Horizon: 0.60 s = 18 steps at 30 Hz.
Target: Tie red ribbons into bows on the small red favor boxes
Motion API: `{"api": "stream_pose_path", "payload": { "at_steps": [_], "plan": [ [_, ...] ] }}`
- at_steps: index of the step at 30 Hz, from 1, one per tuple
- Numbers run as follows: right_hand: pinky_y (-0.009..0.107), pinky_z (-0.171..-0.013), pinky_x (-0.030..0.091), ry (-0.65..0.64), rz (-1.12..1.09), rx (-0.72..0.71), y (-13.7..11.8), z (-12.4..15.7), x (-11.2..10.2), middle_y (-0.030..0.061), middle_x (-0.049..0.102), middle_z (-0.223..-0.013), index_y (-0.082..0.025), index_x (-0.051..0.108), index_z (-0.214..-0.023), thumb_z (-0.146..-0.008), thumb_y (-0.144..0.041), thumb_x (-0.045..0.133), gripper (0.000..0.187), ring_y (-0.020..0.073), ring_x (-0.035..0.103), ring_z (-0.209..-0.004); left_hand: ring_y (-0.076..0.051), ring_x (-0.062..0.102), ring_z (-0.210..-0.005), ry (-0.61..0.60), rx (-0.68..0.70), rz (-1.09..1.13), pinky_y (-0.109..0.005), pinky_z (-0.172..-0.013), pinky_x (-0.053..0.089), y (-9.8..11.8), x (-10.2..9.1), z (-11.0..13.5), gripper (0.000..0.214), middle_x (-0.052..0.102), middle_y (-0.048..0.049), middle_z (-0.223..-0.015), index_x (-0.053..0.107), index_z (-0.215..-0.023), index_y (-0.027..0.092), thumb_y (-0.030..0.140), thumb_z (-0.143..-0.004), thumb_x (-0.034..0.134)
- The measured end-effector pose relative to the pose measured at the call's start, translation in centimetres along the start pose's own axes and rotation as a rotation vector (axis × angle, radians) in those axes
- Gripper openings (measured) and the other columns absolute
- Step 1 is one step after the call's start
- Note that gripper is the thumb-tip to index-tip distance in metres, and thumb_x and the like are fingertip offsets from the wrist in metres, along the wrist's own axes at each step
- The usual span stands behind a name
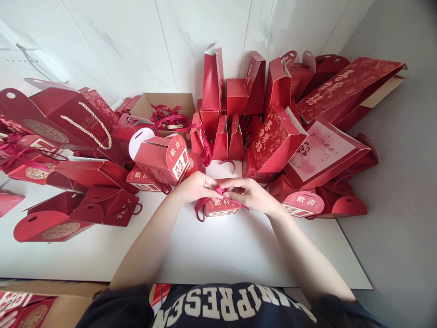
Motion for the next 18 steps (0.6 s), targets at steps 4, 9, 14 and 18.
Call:
{"api": "stream_pose_path", "payload": {
  "at_steps": [4,9,14,18],
  "plan": [
    [0.03,-0.078,0.048,0.009,0.12,-0.049,-0.63,-0.16,0.22,0.0041,0.07,-0.099,-0.022,0.072,-0.109,-0.09,-0.024,0.059,0.023,0.0175,0.061,-0.084,-0.018,0.072,-0.08,-0.03,0.014,-0.03,-0.024,-0.075,0.055,0.33,-0.03,-0.06,0.024,0.077,-0.006,-0.084,0.076,-0.088,0.012,0.023,-0.068,0.08],
    [0.026,-0.062,0.042,0.026,0.206,-0.018,-0.76,-0.13,0.48,-0.0006,0.062,-0.076,-0.024,0.068,-0.107,-0.091,-0.026,0.057,0.02,0.0133,0.051,-0.064,-0.019,0.072,-0.078,0.01,0.035,-0.115,-0.026,-0.074,0.055,0.58,-0.2,0.04,0.022,0.077,-0.0064,-0.079,0.076,-0.081,0.013,0.035,-0.078,0.073],
    [0.026,-0.06,0.042,0.125,0.119,0.024,-0.04,0.01,-0.07,-0.003,0.059,-0.076,-0.024,0.054,-0.112,-0.084,-0.033,0.066,0.032,0.0132,0.051,-0.062,-0.018,0.072,-0.076,0.051,0.054,-0.129,-0.026,-0.074,0.056,0.22,-0.13,0.16,0.027,0.077,-0.0073,-0.081,0.077,-0.083,0.014,0.039,-0.084,0.065],
    [0.029,-0.069,0.043,0.151,0.213,-0.011,0.16,0.12,-0.41,0.0027,0.064,-0.086,-0.022,0.064,-0.091,-0.086,-0.036,0.065,0.015,0.0161,0.055,-0.073,-0.019,0.073,-0.077,0.058,0.077,-0.056,-0.027,-0.076,0.056,-0.09,0.06,0.32,0.026,0.076,-0.008,-0.081,0.076,-0.088,0.013,0.037,-0.083,0.067]
  ]
}}
Point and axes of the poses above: each hand's wrist, its own z-axis away from the middle knuckle, its own x-axis out of the palm, y = z × x, the point moved 5 cm from there along -z, towards the middle knuckle
